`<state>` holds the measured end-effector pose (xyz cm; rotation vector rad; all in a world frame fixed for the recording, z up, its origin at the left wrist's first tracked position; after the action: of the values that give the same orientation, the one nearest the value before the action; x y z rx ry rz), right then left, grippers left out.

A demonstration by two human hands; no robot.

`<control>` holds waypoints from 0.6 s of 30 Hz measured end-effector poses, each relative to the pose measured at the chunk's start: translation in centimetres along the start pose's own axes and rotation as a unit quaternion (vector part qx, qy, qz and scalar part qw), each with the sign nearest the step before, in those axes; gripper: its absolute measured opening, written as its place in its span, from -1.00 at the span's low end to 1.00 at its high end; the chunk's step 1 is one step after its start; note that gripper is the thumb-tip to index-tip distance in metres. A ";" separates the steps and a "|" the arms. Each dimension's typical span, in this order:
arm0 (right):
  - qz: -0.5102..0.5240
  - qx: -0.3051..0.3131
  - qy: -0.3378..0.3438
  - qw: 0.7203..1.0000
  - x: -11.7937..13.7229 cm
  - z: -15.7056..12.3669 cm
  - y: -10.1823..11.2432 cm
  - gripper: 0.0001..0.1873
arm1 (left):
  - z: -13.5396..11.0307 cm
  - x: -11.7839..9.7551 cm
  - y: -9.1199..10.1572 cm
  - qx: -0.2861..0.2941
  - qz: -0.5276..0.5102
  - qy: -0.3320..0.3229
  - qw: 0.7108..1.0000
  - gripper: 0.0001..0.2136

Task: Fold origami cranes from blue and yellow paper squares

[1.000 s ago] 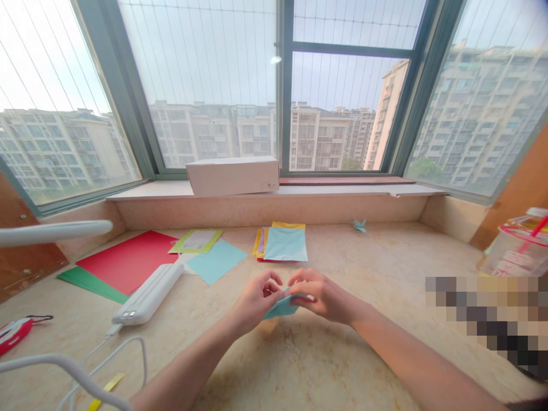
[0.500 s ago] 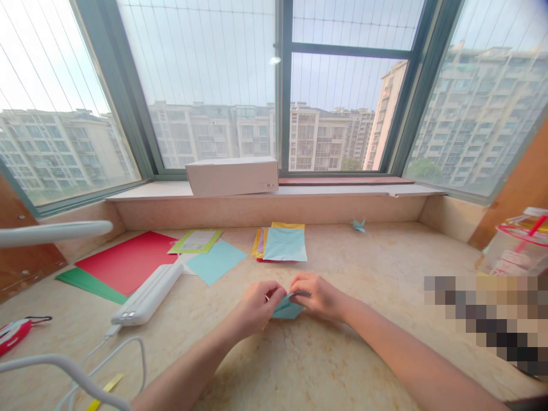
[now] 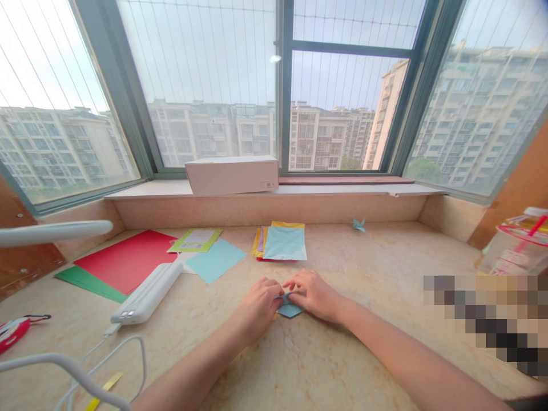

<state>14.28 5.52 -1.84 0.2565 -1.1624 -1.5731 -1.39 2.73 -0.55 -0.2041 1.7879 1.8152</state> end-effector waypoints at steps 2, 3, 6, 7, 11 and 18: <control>0.007 -0.017 0.007 1.000 -0.2 0.0 -0.3 -0.91 | 0.1 0.0 -0.1 -0.003 0.001 -0.009 1.000 -0.84; 0.010 -0.021 0.009 1.000 -0.3 0.0 -0.4 -0.94 | 0.2 0.1 -0.2 -0.006 0.004 -0.013 1.000 -0.79; 0.016 -0.019 0.020 0.999 -0.6 0.0 -0.8 -0.96 | 0.4 0.2 -0.6 -0.020 0.026 -0.017 0.999 -0.71; 0.016 -0.013 0.026 0.999 -0.6 0.0 -0.8 -0.96 | 0.4 0.2 -0.7 -0.024 0.036 -0.018 0.999 -0.71; -0.003 0.028 0.056 0.998 -0.2 -0.3 -0.4 -0.95 | 0.4 0.2 -0.7 -0.028 0.077 -0.031 0.996 -0.71; -0.070 0.109 0.095 0.987 1.2 -0.4 0.5 -0.81 | -0.4 -0.4 0.0 -0.008 0.117 -0.086 0.989 -0.78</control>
<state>14.41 4.29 -1.22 0.6312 -1.1864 -1.5045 -1.17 2.19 -0.44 0.1585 1.7353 1.9421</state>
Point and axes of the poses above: each hand's wrist, its own z-axis towards the middle knuckle, its own y-axis out of the back of the hand, x = y × z, the point moved 4 cm from there along z, towards the middle knuckle, and after that the axes turned 15 degrees about y, right-handed, at the moved point
